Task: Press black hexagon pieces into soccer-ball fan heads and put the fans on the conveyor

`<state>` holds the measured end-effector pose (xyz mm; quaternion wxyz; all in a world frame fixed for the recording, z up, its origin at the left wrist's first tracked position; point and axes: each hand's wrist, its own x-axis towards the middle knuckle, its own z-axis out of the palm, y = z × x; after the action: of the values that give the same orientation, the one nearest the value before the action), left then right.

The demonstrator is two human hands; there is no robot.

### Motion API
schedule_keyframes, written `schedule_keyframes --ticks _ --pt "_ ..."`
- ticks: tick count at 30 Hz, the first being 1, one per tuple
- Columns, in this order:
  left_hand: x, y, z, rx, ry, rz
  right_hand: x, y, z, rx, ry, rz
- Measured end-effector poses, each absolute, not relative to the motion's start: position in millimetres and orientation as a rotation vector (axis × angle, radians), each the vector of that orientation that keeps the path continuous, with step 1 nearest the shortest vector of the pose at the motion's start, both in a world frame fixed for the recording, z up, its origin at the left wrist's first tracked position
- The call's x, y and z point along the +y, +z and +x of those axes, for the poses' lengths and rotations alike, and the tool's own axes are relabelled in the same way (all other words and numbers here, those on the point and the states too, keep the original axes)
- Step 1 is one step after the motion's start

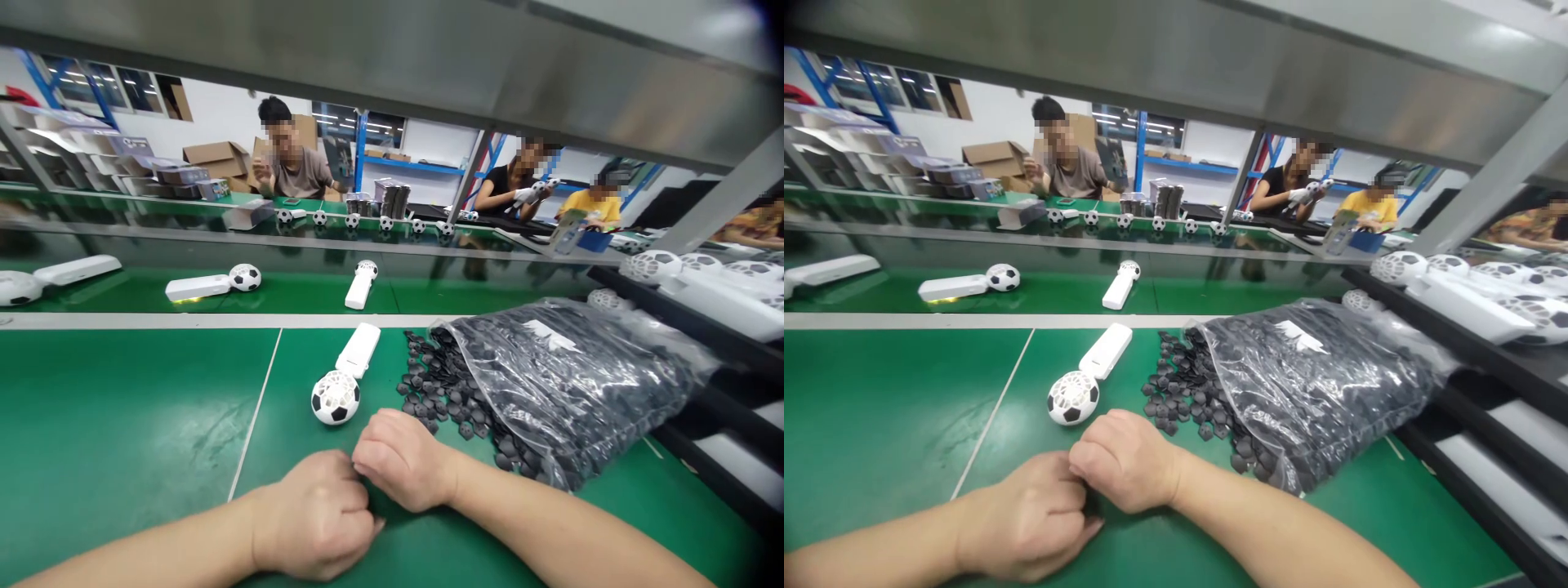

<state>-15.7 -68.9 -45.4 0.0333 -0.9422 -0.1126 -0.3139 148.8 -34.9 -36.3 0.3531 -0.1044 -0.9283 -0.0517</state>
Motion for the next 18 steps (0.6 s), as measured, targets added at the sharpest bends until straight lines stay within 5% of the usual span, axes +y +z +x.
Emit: schedule_keyframes --ticks 9,18 --pt "-57 -23 -35 -0.456 -1.083 -2.627 -31 -43 148 -2.465 0.064 -0.582" --pt "-32 -33 -52 -1.299 -0.736 -2.931 -33 -42 145 -2.551 0.315 -0.621"
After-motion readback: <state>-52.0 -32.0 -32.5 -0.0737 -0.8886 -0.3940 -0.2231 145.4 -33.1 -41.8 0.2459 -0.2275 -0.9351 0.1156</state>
